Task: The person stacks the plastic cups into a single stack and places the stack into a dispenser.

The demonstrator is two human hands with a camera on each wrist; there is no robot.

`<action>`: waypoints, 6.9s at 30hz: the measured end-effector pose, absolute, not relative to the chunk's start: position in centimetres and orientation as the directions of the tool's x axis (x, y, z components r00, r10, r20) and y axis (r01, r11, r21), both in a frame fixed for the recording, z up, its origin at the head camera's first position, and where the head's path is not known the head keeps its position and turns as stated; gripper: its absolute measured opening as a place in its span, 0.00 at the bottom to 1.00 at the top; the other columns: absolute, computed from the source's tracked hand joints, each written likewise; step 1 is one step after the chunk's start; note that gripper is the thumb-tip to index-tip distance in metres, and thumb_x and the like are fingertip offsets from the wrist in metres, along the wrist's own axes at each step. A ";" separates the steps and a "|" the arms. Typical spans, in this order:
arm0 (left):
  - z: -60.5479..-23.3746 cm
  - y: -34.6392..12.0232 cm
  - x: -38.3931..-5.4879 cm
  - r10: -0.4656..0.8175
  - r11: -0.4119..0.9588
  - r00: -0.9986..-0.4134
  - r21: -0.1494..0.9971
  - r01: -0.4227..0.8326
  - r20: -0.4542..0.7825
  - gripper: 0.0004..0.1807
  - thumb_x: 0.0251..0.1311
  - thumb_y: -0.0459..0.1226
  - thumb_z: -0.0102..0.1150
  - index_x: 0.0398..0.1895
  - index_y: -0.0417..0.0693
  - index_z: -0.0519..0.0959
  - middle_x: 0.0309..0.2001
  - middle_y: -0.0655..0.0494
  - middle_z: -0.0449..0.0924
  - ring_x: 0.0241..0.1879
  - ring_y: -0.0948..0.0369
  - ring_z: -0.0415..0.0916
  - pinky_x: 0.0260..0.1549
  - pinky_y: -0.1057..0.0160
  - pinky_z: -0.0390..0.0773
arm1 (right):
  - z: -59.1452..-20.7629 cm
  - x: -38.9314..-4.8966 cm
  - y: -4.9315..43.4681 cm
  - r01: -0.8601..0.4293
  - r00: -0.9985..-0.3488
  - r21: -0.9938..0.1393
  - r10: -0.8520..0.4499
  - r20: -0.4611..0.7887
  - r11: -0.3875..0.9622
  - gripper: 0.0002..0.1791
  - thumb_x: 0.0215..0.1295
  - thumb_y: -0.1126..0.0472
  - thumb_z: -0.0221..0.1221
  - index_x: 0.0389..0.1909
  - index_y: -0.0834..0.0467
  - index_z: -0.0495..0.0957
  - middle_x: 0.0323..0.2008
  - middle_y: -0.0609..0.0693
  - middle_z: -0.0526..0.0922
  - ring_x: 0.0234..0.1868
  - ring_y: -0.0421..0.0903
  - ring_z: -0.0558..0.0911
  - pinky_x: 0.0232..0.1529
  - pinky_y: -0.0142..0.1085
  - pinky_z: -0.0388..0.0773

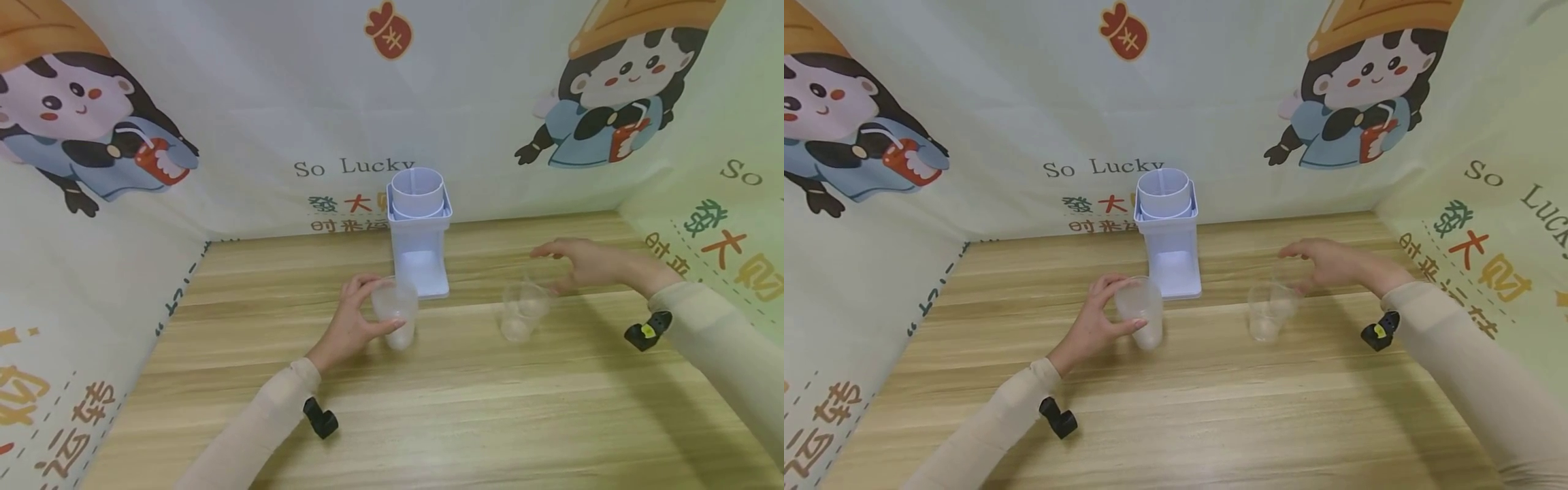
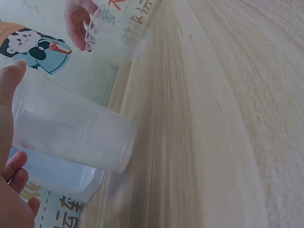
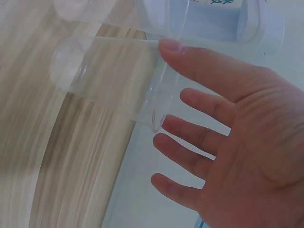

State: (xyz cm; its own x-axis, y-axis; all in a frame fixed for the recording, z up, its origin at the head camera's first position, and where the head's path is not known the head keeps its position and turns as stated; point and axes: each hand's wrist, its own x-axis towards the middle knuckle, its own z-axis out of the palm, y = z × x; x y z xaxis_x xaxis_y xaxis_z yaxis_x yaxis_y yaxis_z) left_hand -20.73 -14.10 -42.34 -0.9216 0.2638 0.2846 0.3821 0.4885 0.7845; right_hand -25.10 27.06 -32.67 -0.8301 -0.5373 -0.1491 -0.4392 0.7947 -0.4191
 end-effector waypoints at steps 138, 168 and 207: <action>-42.8 -14.3 -21.0 0.290 0.478 -0.900 0.766 0.430 0.324 0.35 0.47 0.42 0.78 0.61 0.54 0.76 0.61 0.50 0.67 0.65 0.50 0.58 0.64 0.39 0.62 | -27.8 -22.3 7.5 -0.805 -0.593 -0.108 -0.785 0.181 0.583 0.41 0.59 0.37 0.65 0.69 0.54 0.68 0.65 0.55 0.77 0.65 0.55 0.76 0.65 0.50 0.73; -42.6 -14.3 -20.9 0.295 0.494 -0.905 0.762 0.418 0.306 0.34 0.49 0.42 0.77 0.62 0.54 0.75 0.64 0.50 0.66 0.68 0.49 0.56 0.65 0.37 0.60 | -32.3 -22.9 7.0 -0.808 -0.589 -0.117 -0.795 0.147 0.577 0.44 0.57 0.37 0.66 0.70 0.52 0.66 0.58 0.55 0.82 0.54 0.52 0.82 0.54 0.46 0.80; -42.5 -14.1 -20.7 0.256 0.527 -0.927 0.765 0.371 0.273 0.38 0.45 0.45 0.78 0.63 0.54 0.75 0.65 0.48 0.66 0.67 0.48 0.57 0.66 0.36 0.62 | -33.5 -22.4 19.8 -0.625 -0.778 -0.250 -0.618 0.116 0.740 0.44 0.55 0.42 0.69 0.69 0.58 0.68 0.66 0.60 0.75 0.66 0.61 0.74 0.66 0.57 0.69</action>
State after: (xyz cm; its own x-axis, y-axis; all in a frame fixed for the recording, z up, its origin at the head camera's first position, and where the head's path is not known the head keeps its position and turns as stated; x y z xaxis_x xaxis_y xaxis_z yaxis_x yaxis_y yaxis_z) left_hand -20.66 -14.12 -42.47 -0.9273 0.2561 0.2730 0.3707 0.5270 0.7648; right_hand -22.40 19.78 -33.50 -0.7778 -0.6177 0.1159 -0.6247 0.7397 -0.2501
